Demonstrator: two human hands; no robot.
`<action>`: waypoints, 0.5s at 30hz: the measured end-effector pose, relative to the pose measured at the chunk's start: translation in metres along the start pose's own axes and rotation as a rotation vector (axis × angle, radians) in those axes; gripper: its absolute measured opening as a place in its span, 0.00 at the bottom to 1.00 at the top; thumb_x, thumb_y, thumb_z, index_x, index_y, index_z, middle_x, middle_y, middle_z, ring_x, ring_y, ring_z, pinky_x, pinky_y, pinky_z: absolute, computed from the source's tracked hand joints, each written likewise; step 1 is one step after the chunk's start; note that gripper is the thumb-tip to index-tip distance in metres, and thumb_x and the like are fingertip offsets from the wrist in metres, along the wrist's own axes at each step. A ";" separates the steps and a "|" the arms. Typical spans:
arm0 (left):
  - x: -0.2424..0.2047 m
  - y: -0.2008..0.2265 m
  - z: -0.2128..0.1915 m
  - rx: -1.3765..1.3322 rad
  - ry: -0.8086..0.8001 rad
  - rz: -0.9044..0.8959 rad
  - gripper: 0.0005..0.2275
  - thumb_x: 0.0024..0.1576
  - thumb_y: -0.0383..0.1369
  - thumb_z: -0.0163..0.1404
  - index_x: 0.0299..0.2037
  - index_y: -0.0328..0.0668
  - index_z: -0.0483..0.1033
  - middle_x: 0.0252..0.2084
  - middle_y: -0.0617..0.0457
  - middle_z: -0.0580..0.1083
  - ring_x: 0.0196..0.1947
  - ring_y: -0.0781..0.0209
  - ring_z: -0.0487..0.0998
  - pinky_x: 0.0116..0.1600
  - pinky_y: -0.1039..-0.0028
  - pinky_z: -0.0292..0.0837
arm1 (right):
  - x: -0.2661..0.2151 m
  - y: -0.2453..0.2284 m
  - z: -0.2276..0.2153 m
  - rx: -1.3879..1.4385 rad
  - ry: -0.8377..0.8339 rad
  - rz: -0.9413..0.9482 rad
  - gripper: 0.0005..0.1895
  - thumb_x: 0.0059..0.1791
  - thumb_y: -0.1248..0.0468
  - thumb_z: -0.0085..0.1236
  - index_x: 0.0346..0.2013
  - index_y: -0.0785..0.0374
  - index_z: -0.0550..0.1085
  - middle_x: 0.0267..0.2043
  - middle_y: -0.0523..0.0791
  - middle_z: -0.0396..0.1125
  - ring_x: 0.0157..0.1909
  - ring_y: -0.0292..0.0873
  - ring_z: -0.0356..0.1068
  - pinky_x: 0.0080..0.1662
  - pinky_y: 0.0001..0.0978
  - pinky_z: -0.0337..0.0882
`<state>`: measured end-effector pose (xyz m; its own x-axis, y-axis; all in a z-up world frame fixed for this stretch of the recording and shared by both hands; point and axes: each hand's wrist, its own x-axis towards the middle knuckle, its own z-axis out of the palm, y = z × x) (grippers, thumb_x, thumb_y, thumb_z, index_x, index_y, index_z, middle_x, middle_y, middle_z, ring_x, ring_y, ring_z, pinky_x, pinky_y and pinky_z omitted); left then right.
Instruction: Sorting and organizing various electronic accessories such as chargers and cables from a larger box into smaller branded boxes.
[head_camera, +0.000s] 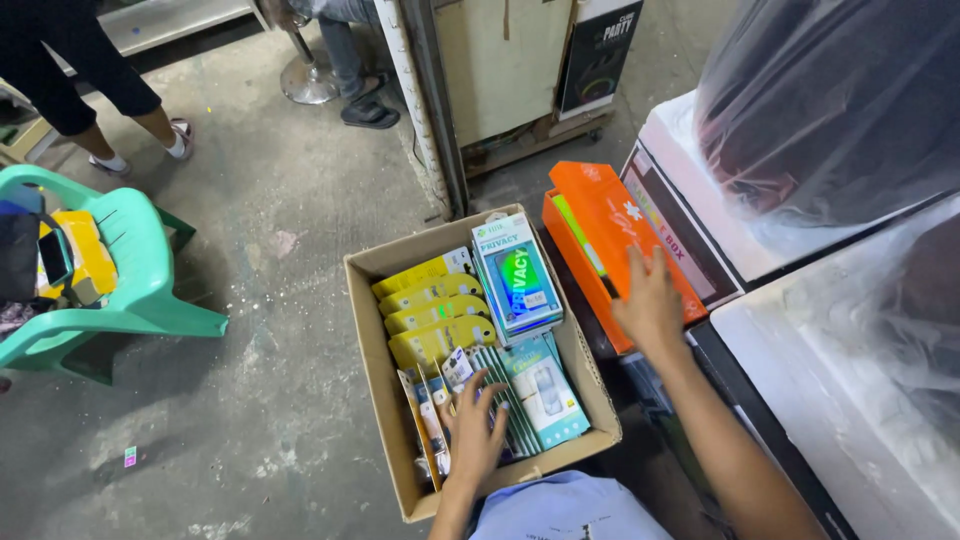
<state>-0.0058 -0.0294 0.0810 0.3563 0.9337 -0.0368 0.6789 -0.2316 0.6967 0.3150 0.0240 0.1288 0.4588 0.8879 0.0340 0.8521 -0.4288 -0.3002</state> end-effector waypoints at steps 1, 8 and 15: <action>0.000 -0.001 -0.001 0.000 -0.009 -0.006 0.14 0.57 0.32 0.52 0.53 0.47 0.76 0.67 0.46 0.64 0.67 0.49 0.65 0.70 0.47 0.40 | 0.001 0.006 -0.008 -0.002 -0.009 0.006 0.49 0.38 0.65 0.66 0.73 0.56 0.57 0.75 0.63 0.47 0.67 0.64 0.60 0.60 0.58 0.69; 0.015 0.015 0.007 -0.045 0.007 0.092 0.13 0.58 0.31 0.51 0.53 0.46 0.76 0.65 0.46 0.67 0.66 0.47 0.67 0.70 0.47 0.44 | 0.001 0.005 -0.070 0.192 0.176 -0.124 0.32 0.46 0.63 0.58 0.64 0.69 0.67 0.53 0.62 0.70 0.52 0.65 0.71 0.54 0.54 0.70; 0.055 0.074 0.024 -0.114 -0.003 0.415 0.19 0.57 0.28 0.52 0.60 0.43 0.71 0.66 0.44 0.67 0.67 0.45 0.66 0.69 0.47 0.50 | 0.012 0.021 -0.084 0.283 0.109 -0.109 0.28 0.48 0.60 0.55 0.65 0.60 0.68 0.47 0.62 0.72 0.51 0.65 0.72 0.54 0.55 0.70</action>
<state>0.0798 -0.0024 0.1132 0.5864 0.7666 0.2616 0.4024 -0.5560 0.7272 0.3593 0.0114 0.2030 0.4060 0.8964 0.1780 0.8008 -0.2552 -0.5418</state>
